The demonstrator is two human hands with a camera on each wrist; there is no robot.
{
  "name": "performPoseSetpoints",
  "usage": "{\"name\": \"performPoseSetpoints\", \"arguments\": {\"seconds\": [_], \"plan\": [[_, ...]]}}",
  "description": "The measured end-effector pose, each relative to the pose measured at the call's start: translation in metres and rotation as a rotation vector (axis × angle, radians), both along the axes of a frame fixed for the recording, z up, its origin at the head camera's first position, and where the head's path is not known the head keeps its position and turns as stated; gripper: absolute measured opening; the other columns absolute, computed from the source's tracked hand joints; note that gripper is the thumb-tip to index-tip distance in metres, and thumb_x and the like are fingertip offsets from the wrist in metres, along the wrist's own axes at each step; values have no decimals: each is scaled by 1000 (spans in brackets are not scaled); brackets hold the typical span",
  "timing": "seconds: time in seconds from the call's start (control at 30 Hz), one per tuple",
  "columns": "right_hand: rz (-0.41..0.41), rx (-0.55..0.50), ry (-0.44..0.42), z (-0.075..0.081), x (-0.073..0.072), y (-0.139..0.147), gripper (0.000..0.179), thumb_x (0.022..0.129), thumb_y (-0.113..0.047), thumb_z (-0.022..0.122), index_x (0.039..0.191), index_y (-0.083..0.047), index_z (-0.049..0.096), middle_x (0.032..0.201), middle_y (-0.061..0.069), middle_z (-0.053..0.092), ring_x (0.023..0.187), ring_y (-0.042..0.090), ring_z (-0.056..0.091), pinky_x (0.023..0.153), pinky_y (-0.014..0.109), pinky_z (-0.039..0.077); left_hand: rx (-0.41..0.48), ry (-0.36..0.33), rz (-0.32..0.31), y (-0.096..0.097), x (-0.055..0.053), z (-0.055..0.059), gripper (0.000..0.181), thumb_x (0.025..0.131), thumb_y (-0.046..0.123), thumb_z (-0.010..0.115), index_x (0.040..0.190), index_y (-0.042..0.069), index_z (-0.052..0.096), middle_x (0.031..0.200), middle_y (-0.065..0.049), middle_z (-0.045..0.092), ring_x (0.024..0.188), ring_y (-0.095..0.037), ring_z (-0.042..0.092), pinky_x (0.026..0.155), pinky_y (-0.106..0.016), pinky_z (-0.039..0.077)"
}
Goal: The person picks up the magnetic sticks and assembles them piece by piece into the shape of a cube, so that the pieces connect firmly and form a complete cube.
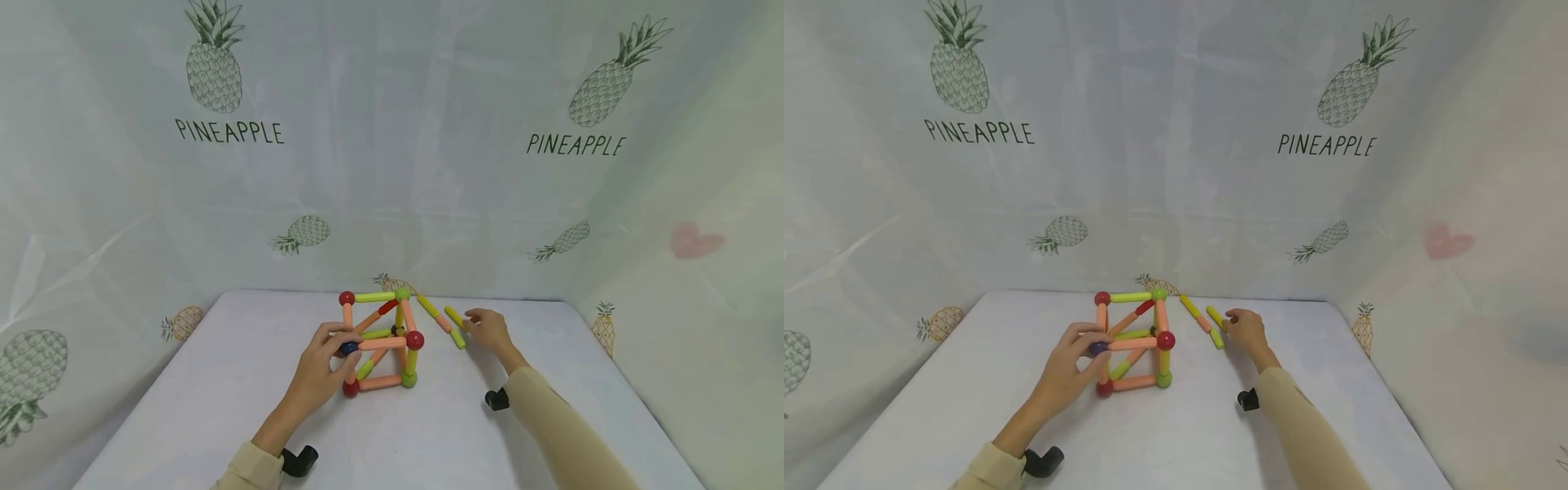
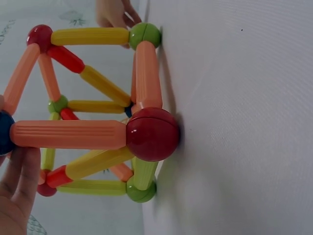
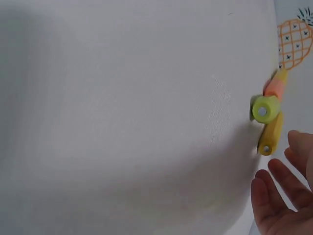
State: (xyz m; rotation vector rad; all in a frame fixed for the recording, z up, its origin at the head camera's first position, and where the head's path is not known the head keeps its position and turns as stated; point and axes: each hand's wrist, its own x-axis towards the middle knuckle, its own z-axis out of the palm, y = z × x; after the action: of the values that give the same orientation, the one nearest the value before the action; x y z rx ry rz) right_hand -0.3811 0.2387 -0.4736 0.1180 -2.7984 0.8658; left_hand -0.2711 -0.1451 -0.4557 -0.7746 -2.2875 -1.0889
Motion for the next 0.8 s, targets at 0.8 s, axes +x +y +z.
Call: {"name": "performPoseSetpoints", "arguments": {"seconds": [0.8], "plan": [[45, 204, -164, 1, 7, 12, 23, 89, -11, 66, 109, -1, 69, 90, 9, 64, 81, 23, 57, 75, 42, 50, 10, -26, -11, -2, 3, 3, 22, 95, 29, 65, 117, 25, 65, 130, 4, 48, 89, -5, 59, 76, -24, 53]]}}
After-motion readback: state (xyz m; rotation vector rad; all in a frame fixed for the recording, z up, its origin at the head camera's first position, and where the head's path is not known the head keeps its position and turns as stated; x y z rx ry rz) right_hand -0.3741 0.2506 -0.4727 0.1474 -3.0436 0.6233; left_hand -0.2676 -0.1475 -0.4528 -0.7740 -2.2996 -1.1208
